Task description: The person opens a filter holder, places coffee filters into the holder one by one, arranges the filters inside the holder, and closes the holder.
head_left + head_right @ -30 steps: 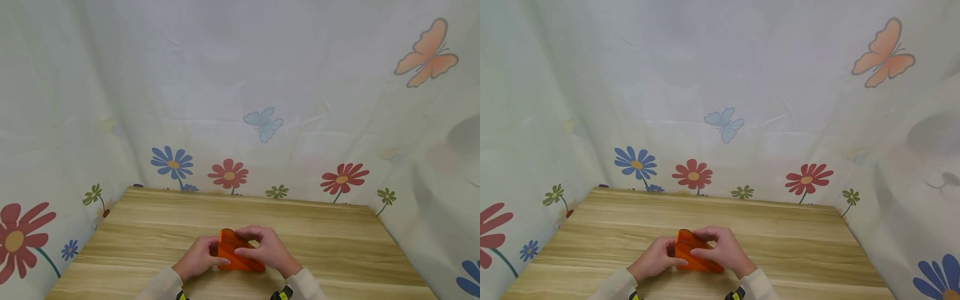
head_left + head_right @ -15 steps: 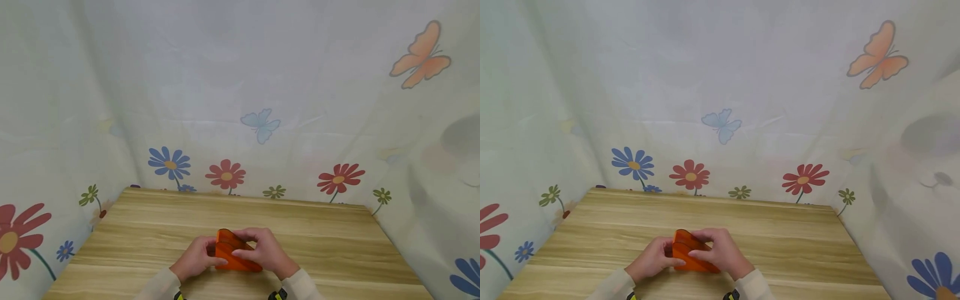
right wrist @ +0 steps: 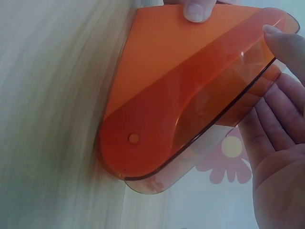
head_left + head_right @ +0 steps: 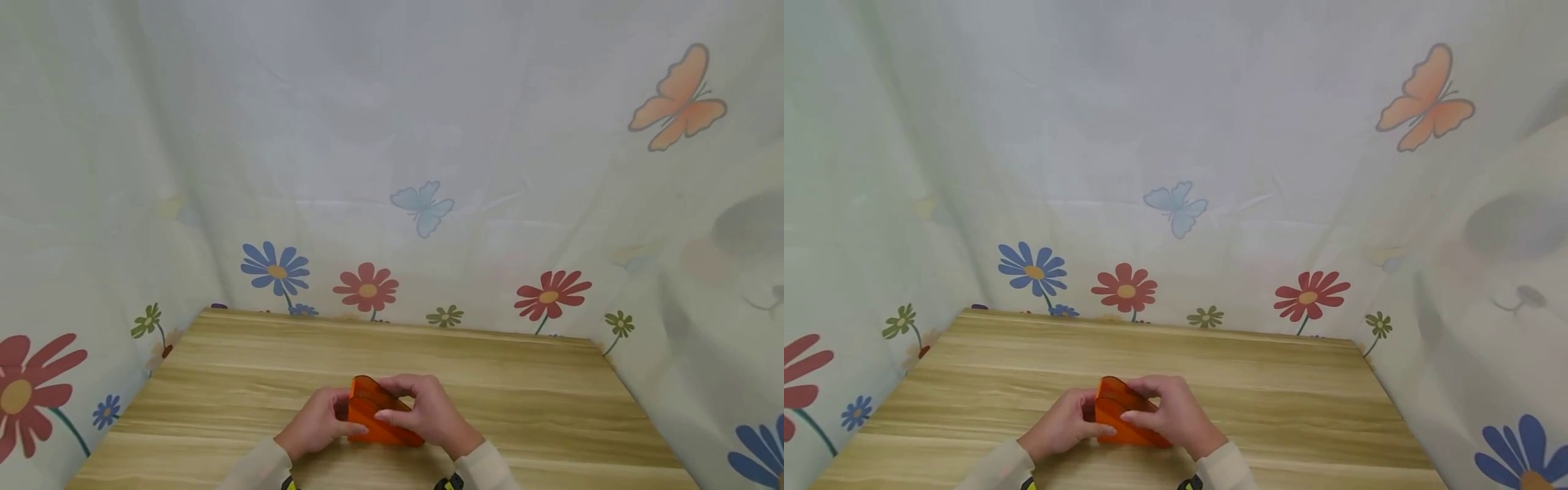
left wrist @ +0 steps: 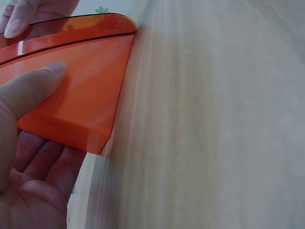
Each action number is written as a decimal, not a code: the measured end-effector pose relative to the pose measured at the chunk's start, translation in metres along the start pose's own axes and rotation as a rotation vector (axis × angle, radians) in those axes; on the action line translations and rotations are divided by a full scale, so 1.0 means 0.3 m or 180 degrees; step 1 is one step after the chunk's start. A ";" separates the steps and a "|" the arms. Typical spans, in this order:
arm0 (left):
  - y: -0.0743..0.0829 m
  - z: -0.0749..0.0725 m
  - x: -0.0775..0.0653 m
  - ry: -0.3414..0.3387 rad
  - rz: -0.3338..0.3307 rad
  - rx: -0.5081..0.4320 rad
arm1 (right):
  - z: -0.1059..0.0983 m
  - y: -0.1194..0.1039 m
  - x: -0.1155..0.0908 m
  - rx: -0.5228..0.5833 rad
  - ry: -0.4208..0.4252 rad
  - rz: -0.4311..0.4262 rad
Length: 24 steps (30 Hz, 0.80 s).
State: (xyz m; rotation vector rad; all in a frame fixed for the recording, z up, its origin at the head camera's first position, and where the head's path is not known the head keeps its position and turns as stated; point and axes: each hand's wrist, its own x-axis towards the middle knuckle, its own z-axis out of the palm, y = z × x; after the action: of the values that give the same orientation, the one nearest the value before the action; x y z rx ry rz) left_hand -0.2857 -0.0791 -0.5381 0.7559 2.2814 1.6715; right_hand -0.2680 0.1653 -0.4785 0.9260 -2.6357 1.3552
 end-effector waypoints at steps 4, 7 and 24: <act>0.000 -0.003 0.008 0.0008 0.0005 0.0047 | -0.003 0.002 0.006 -0.0008 0.0008 0.0011; 0.001 -0.006 0.015 -0.0022 0.0011 0.0100 | -0.004 0.009 0.006 0.0014 0.0011 0.0018; 0.026 -0.147 -0.045 0.0050 -0.0128 0.1475 | -0.224 0.111 -0.106 0.0424 0.1385 0.0523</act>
State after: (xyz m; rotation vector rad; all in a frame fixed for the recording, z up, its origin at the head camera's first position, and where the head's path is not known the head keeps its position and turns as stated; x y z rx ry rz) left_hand -0.2923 -0.1206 -0.5180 0.7746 2.7108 1.1398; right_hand -0.2747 0.2460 -0.4705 0.3677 -2.3488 1.5708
